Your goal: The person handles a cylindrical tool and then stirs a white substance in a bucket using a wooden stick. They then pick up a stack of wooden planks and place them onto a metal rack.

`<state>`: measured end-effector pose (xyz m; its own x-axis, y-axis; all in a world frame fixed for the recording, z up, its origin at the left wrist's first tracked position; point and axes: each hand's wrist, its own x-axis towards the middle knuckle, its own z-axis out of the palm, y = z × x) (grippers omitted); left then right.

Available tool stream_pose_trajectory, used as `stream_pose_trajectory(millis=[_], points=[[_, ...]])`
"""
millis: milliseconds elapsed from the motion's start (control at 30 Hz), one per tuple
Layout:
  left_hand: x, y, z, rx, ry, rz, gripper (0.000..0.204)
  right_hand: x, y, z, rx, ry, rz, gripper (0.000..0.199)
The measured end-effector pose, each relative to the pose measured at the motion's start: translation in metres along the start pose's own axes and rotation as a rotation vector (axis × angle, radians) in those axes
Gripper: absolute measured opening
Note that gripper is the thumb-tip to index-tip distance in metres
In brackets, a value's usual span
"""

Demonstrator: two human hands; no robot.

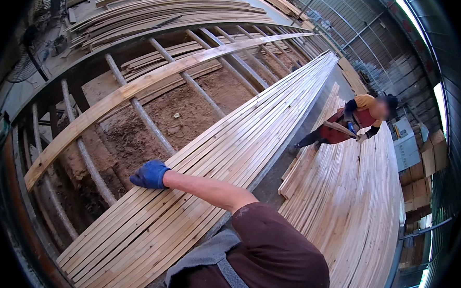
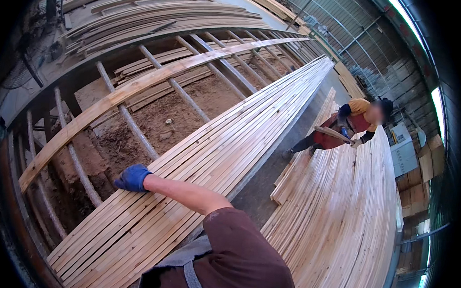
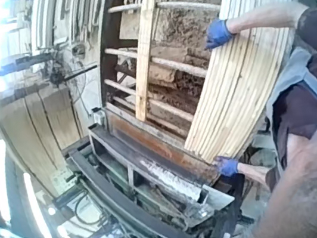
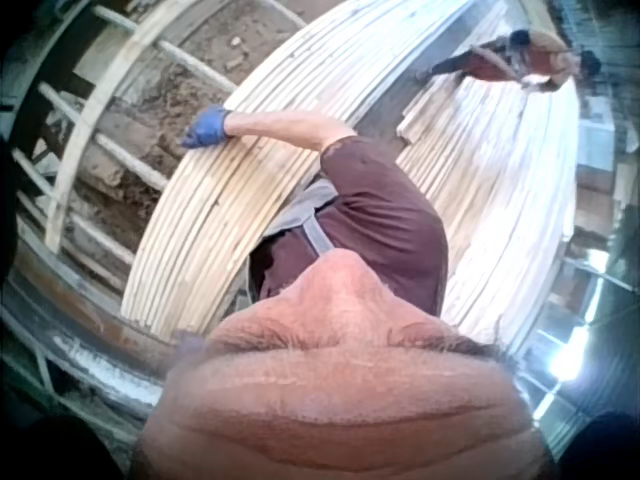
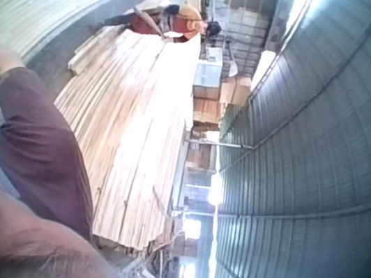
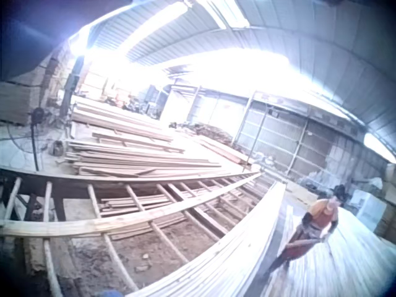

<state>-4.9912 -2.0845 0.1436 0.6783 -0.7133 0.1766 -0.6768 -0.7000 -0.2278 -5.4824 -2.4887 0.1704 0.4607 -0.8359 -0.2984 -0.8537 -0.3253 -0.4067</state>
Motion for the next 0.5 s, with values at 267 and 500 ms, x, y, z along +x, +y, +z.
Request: stream_pose_trajectory(millis=[267, 500], points=[[-0.037, 0.026, -0.030, -0.182, 0.044, -0.200, 0.056, 0.053, -0.007, 0.016, -0.051, -0.117, -0.240, 0.043], [-0.090, 0.184, -0.073, -0.888, 0.331, -0.338, 0.069, 0.078, 0.058, -0.013, 0.191, -0.825, -0.174, 0.060]])
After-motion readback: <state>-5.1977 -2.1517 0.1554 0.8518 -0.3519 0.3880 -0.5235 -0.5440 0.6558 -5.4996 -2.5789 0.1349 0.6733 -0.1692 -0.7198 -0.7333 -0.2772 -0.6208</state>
